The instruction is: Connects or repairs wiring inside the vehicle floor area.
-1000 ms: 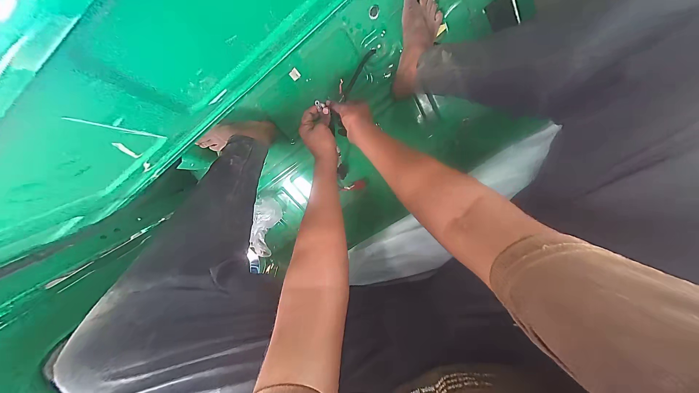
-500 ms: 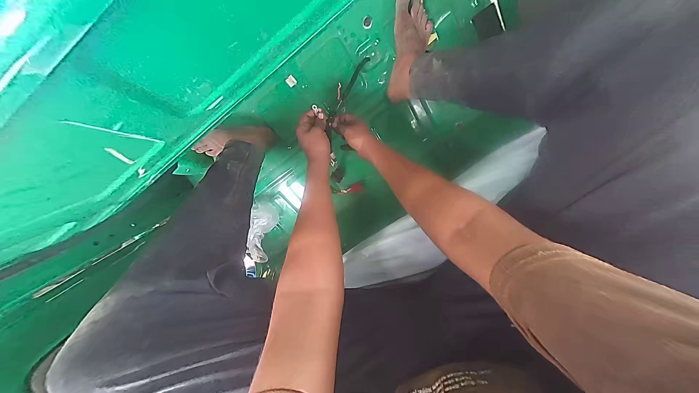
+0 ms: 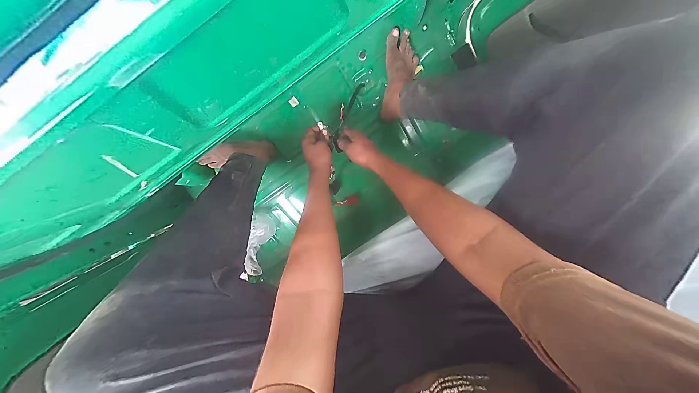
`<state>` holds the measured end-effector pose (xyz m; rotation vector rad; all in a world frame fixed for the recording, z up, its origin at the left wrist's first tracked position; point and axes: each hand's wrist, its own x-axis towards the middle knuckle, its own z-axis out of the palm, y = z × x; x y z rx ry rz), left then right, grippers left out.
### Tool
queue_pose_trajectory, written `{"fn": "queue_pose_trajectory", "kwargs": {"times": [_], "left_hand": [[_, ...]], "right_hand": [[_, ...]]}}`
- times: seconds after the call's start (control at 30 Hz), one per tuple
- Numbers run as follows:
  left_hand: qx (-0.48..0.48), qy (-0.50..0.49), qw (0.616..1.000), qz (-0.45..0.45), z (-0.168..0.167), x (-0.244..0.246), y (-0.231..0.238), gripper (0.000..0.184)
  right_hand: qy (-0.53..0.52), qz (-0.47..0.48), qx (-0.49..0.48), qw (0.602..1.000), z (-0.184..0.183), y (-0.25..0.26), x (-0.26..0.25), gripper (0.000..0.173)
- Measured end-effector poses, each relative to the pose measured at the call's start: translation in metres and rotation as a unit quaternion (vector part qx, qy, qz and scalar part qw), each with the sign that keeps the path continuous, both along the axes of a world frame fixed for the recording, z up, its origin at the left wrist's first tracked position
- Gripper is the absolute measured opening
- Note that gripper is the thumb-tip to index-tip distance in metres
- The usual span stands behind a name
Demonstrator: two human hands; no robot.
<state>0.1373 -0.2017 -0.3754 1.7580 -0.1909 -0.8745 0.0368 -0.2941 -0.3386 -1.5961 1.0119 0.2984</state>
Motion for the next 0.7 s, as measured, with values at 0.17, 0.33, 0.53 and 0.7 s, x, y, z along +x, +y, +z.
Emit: {"fn": "queue_pose_trajectory", "kwargs": {"times": [0.17,0.33,0.53,0.7], "left_hand": [[-0.009,0.007,1.0,0.022,-0.001,0.001,0.005,0.02],[-0.017,0.018,0.999,0.046,-0.003,0.002,0.008,0.021],[-0.034,0.02,0.998,0.057,-0.006,0.0,0.008,0.017],[-0.028,0.026,0.998,0.044,-0.007,0.007,0.012,0.017]], "right_hand": [[-0.089,-0.151,0.112,0.978,0.0,0.006,-0.001,0.029],[-0.153,-0.301,0.136,0.931,-0.012,0.019,0.013,0.024],[0.021,-0.417,0.104,0.903,-0.023,0.023,0.044,0.061],[0.025,-0.437,0.171,0.883,-0.034,0.026,0.053,0.066]]}}
